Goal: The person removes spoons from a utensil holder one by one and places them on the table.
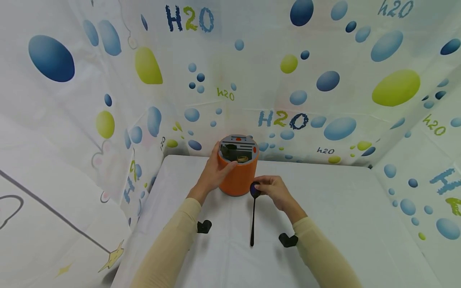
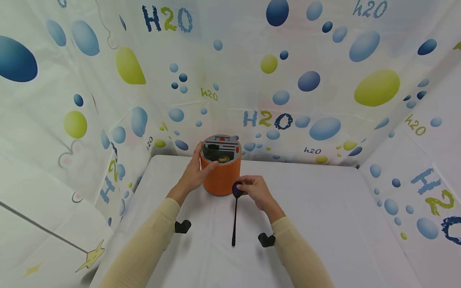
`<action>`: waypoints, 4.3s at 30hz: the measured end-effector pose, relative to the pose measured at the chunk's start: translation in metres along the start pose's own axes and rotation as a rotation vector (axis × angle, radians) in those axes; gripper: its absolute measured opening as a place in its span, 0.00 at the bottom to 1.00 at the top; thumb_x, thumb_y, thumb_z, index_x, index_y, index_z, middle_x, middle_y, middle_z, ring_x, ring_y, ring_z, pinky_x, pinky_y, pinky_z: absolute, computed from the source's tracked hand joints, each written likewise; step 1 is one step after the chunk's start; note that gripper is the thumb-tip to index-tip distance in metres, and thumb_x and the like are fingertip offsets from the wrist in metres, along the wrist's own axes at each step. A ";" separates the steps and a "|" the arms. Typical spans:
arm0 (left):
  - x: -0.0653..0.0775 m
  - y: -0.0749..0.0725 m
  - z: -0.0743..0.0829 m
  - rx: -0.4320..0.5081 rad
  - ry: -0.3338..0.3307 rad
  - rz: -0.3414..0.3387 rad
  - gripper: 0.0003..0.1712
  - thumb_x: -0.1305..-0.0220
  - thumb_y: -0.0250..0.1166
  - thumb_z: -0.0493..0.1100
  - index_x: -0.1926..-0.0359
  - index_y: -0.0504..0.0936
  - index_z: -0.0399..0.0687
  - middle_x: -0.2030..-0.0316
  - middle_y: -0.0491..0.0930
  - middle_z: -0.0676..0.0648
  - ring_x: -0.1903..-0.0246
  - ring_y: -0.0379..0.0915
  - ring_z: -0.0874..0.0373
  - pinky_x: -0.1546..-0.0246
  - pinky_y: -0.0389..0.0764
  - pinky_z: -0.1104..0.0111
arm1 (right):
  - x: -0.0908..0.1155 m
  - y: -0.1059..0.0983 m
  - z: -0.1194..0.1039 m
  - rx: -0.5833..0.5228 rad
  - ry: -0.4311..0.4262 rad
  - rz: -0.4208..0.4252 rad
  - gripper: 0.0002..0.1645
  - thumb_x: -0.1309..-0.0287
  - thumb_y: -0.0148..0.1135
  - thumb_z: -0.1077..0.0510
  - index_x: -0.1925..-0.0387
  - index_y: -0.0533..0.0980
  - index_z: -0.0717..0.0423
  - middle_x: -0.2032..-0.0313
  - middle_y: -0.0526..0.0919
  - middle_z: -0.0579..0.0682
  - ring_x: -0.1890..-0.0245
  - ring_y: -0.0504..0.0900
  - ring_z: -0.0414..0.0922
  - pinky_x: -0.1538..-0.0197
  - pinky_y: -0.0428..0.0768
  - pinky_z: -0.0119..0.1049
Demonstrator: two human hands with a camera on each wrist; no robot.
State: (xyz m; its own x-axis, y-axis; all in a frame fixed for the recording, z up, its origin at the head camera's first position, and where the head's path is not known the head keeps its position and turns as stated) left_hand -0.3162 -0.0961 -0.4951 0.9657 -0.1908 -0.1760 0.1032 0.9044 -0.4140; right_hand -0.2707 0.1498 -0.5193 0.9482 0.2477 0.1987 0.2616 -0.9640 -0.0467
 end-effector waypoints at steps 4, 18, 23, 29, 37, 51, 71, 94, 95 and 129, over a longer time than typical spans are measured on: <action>0.000 0.000 0.000 0.004 0.007 -0.001 0.57 0.33 0.64 0.70 0.16 0.38 0.72 0.18 0.53 0.56 0.19 0.49 0.51 0.21 0.51 0.40 | 0.000 -0.001 0.008 0.012 0.011 0.008 0.22 0.32 0.63 0.68 0.40 0.77 0.75 0.51 0.89 0.58 0.58 0.89 0.44 0.51 0.88 0.37; 0.000 0.000 0.000 -0.005 -0.002 -0.001 0.59 0.33 0.64 0.71 0.16 0.38 0.67 0.18 0.51 0.53 0.18 0.47 0.49 0.21 0.51 0.39 | 0.003 0.000 0.026 0.006 0.093 0.054 0.18 0.34 0.63 0.68 0.44 0.82 0.71 0.51 0.89 0.58 0.60 0.88 0.43 0.52 0.88 0.36; 0.001 0.000 0.001 -0.009 -0.016 0.000 0.59 0.33 0.64 0.71 0.16 0.37 0.68 0.17 0.49 0.54 0.18 0.46 0.50 0.21 0.50 0.39 | 0.002 0.000 0.031 0.016 0.111 0.056 0.19 0.33 0.63 0.68 0.43 0.81 0.71 0.50 0.89 0.58 0.60 0.88 0.43 0.51 0.88 0.37; 0.002 0.000 0.002 -0.004 -0.010 0.005 0.58 0.33 0.64 0.71 0.16 0.38 0.68 0.17 0.49 0.53 0.18 0.45 0.48 0.21 0.50 0.37 | 0.001 0.000 0.045 0.004 0.153 0.064 0.21 0.33 0.64 0.67 0.42 0.79 0.73 0.48 0.88 0.60 0.60 0.88 0.43 0.52 0.88 0.35; 0.002 0.000 0.002 -0.012 -0.008 0.005 0.59 0.33 0.63 0.72 0.16 0.38 0.68 0.18 0.52 0.53 0.18 0.47 0.48 0.21 0.50 0.37 | 0.001 0.000 0.051 0.002 0.158 0.061 0.20 0.33 0.64 0.67 0.42 0.79 0.74 0.50 0.88 0.59 0.60 0.87 0.43 0.53 0.88 0.35; 0.002 0.001 0.000 -0.008 -0.020 0.004 0.59 0.34 0.63 0.73 0.16 0.38 0.67 0.17 0.48 0.51 0.18 0.45 0.46 0.21 0.49 0.37 | 0.003 0.005 0.067 0.004 0.210 0.077 0.17 0.34 0.65 0.68 0.45 0.82 0.71 0.50 0.87 0.58 0.61 0.85 0.42 0.54 0.87 0.33; 0.001 0.001 0.001 -0.011 -0.003 0.008 0.58 0.33 0.64 0.71 0.16 0.38 0.70 0.17 0.50 0.52 0.18 0.46 0.48 0.22 0.50 0.36 | 0.004 0.010 0.081 0.035 0.204 0.074 0.16 0.33 0.64 0.69 0.47 0.82 0.72 0.50 0.87 0.62 0.59 0.87 0.43 0.53 0.89 0.37; 0.003 0.000 0.005 -0.021 -0.009 0.007 0.58 0.32 0.63 0.71 0.15 0.37 0.67 0.17 0.48 0.52 0.18 0.47 0.47 0.22 0.52 0.38 | 0.003 0.018 0.075 0.179 0.215 0.096 0.11 0.34 0.64 0.69 0.53 0.84 0.70 0.55 0.86 0.60 0.66 0.85 0.45 0.65 0.88 0.35; 0.003 0.001 0.005 -0.021 -0.007 0.007 0.58 0.32 0.63 0.71 0.15 0.37 0.67 0.17 0.48 0.52 0.18 0.47 0.47 0.22 0.52 0.37 | 0.003 0.018 0.075 0.189 0.218 0.098 0.11 0.34 0.64 0.69 0.53 0.84 0.69 0.55 0.86 0.60 0.67 0.85 0.45 0.65 0.88 0.34; 0.002 0.000 0.003 -0.038 -0.021 0.005 0.57 0.32 0.62 0.72 0.17 0.36 0.76 0.17 0.48 0.52 0.18 0.47 0.46 0.22 0.52 0.38 | 0.009 0.014 0.067 0.472 0.181 0.114 0.09 0.38 0.73 0.61 0.68 0.80 0.62 0.80 0.87 0.54 0.82 0.88 0.47 0.75 0.87 0.38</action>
State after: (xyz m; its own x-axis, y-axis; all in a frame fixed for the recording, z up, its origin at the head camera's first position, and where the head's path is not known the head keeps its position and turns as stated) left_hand -0.3135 -0.0956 -0.4931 0.9711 -0.1777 -0.1593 0.0895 0.8901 -0.4470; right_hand -0.2467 0.1453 -0.5841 0.9401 0.0830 0.3307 0.2510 -0.8249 -0.5065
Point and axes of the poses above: each hand's wrist, its own x-axis away from the middle knuckle, its own y-axis out of the palm, z = x × y, the point moved 3 cm from there along -x, towards the middle knuckle
